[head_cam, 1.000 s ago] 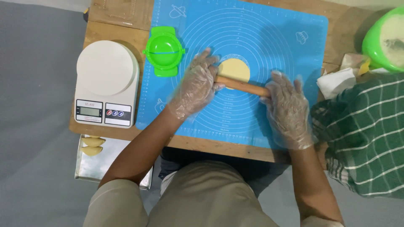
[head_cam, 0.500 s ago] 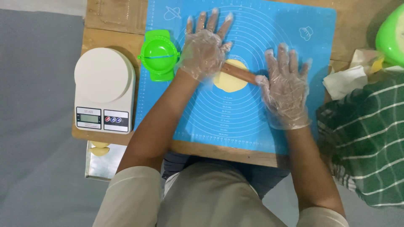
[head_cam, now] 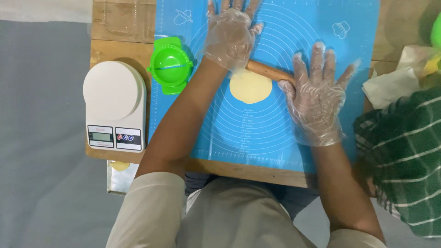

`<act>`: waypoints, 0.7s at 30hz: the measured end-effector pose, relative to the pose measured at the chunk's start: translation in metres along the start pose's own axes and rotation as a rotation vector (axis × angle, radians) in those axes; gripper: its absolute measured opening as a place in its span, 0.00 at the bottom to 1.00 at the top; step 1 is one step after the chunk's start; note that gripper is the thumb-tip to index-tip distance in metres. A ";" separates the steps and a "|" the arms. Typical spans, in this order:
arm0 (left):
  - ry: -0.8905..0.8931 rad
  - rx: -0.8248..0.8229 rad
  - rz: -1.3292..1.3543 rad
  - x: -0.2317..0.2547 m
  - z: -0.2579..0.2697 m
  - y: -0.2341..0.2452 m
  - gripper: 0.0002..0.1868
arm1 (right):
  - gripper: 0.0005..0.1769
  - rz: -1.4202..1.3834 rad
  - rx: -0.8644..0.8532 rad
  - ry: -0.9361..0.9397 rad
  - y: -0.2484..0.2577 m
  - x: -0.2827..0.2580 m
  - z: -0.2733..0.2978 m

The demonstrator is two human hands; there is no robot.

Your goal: Rolling out a small piece of dough using a wooden rolling pin on a silicone mat

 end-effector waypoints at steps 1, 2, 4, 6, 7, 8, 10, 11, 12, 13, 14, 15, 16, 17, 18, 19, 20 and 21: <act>-0.006 0.084 -0.067 0.000 -0.004 -0.002 0.33 | 0.34 -0.002 0.082 0.056 0.006 -0.003 0.001; -0.012 0.167 -0.133 0.001 -0.007 -0.004 0.33 | 0.33 -0.003 0.165 0.113 0.012 -0.006 0.002; -0.036 0.172 -0.066 -0.003 0.002 -0.002 0.30 | 0.29 0.080 0.148 0.121 -0.002 0.000 0.008; -0.061 0.174 0.000 -0.007 0.014 -0.004 0.29 | 0.25 0.163 0.130 0.126 -0.009 0.001 0.009; -0.161 0.273 0.110 -0.007 0.023 -0.001 0.17 | 0.29 0.123 0.179 0.145 -0.006 -0.001 0.006; -0.261 0.371 0.220 -0.008 0.033 0.002 0.12 | 0.34 0.084 0.227 0.165 -0.003 -0.003 0.004; -0.305 0.307 0.168 -0.008 0.059 0.008 0.18 | 0.32 0.063 0.228 0.155 0.002 -0.002 0.003; -0.345 0.249 0.118 -0.007 0.072 0.011 0.25 | 0.30 0.046 0.232 0.151 0.005 -0.002 0.002; -0.349 0.250 0.117 -0.007 0.083 0.015 0.25 | 0.30 0.047 0.233 0.148 0.010 -0.002 0.003; -0.357 0.294 0.164 -0.008 0.095 0.021 0.29 | 0.32 0.032 0.273 0.184 0.016 -0.004 0.003; -0.365 0.338 0.211 -0.010 0.108 0.028 0.33 | 0.34 0.018 0.313 0.221 0.022 -0.006 0.003; -0.363 0.341 0.212 -0.008 0.116 0.027 0.33 | 0.34 0.019 0.314 0.224 0.024 -0.004 0.006; -0.345 0.306 0.155 -0.006 0.122 0.024 0.31 | 0.31 0.013 0.274 0.287 0.023 -0.005 0.009; -0.327 0.273 0.099 -0.004 0.128 0.021 0.30 | 0.29 0.010 0.235 0.353 0.024 -0.006 0.012; -0.323 0.280 0.101 -0.001 0.132 0.020 0.30 | 0.29 0.014 0.237 0.359 0.025 -0.007 0.015; -0.278 0.193 0.061 0.003 0.134 0.013 0.31 | 0.26 0.044 0.181 0.322 0.023 -0.007 0.017; -0.232 0.107 0.022 0.005 0.136 0.007 0.34 | 0.25 0.074 0.125 0.284 0.021 -0.006 0.019; -0.232 0.110 0.028 0.007 0.136 -0.001 0.34 | 0.25 0.080 0.123 0.288 0.019 -0.006 0.020</act>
Point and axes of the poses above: each hand's wrist, its own z-axis away from the middle knuckle, its own y-axis out of the back of the hand, x = y × z, the point moved 5 cm from there along -z, towards the middle knuckle, and after that the axes turned 5 degrees about -x, right-handed, at the moved point
